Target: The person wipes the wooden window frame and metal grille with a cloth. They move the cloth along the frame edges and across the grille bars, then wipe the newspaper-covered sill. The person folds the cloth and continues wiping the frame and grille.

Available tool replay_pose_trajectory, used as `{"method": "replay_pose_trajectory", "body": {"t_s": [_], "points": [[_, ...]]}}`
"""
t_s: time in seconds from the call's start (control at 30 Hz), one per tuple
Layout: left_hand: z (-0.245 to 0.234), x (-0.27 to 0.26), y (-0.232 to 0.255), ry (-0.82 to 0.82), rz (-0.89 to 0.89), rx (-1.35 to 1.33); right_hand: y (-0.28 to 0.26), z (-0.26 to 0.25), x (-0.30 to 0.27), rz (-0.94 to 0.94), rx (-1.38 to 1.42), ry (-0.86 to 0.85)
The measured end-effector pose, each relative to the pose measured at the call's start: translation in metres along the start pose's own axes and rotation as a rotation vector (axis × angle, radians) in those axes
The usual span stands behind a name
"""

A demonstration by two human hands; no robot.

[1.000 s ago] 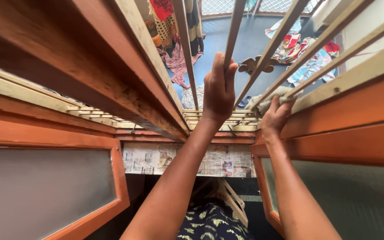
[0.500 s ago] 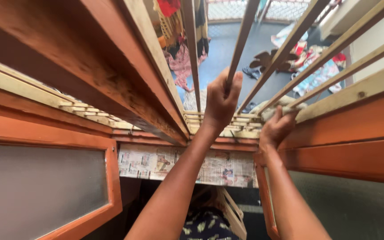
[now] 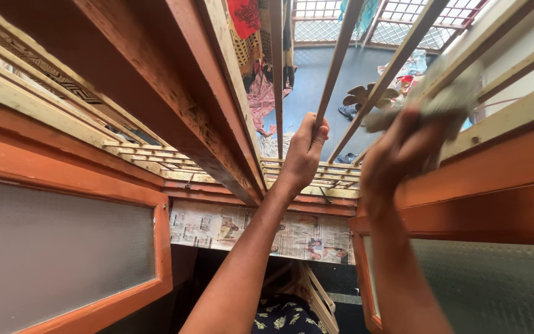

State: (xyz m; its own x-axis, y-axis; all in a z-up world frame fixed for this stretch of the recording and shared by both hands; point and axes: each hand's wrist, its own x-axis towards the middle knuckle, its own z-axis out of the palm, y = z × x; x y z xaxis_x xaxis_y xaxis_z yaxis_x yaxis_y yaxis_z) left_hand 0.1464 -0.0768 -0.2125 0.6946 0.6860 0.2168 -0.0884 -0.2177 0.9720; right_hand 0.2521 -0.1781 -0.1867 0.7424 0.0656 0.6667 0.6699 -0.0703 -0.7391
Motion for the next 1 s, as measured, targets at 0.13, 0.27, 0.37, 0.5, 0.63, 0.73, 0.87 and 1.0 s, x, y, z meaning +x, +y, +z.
{"method": "replay_pose_trajectory", "body": {"t_s": [0.13,0.27,0.37,0.5,0.63,0.73,0.87,1.0], "points": [[0.001,0.0,0.003,0.001,-0.027,-0.006,-0.001,0.022,0.046,0.026,0.194,-0.002],[0.002,-0.001,0.0,0.012,-0.005,-0.02,0.02,0.019,0.022,0.004,0.173,-0.07],[0.003,-0.003,-0.008,0.026,0.059,-0.054,0.054,0.009,-0.016,0.137,0.245,-0.178],[0.006,-0.001,-0.016,0.036,0.046,-0.029,0.102,0.006,-0.07,0.264,0.077,-0.266],[0.007,0.001,-0.021,0.03,0.066,-0.04,0.122,0.004,-0.1,0.383,-0.02,-0.341],[0.008,0.0,-0.021,0.015,0.053,-0.018,0.101,0.006,-0.087,0.484,0.048,-0.271],[0.007,0.003,-0.022,0.018,0.088,0.067,0.058,-0.001,-0.028,0.355,0.239,-0.131],[0.009,0.004,-0.02,0.028,0.088,0.105,0.047,0.003,0.017,-0.072,0.213,-0.115]]}}
